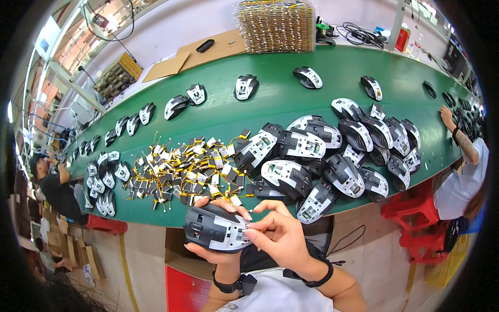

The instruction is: The person assembles computer mice by inserting small yellow ribbon cables into the internal circuitry of mouse shells. They repeatedly pick up a mouse shell, connect the cable, and place the assembled unit on the table. The process is repeated for multiple units throughout the clip.

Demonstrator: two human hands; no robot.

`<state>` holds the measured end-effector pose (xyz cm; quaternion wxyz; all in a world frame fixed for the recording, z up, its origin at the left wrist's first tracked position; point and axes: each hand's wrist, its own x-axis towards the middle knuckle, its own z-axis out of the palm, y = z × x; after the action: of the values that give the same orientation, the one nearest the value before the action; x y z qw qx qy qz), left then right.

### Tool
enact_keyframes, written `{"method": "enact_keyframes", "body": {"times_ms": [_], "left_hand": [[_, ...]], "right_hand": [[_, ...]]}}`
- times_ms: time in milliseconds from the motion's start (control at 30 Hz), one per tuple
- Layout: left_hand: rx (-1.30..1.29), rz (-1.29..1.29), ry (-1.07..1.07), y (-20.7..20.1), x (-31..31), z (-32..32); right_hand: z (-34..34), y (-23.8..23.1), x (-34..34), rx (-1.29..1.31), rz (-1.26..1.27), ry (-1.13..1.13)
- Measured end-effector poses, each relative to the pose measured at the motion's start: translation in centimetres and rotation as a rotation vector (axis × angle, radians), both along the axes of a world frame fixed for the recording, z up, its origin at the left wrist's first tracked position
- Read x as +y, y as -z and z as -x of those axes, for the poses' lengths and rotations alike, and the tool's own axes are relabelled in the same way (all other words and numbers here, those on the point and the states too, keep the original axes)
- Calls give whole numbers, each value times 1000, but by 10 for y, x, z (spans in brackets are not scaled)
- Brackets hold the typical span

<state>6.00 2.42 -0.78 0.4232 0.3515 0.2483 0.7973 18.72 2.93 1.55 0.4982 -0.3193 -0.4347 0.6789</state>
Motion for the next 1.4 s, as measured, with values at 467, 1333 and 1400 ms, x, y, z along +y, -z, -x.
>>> {"method": "enact_keyframes", "body": {"times_ms": [467, 1333, 1400], "left_hand": [[-253, 32, 125, 0, 5, 10], [-210, 332, 447, 5, 3, 6], [-298, 309, 506, 4, 5, 9]], "right_hand": [[-11, 3, 0, -406, -640, 70], [-30, -11, 21, -530, -465, -104], [-33, -9, 18, -564, -583, -51]]}}
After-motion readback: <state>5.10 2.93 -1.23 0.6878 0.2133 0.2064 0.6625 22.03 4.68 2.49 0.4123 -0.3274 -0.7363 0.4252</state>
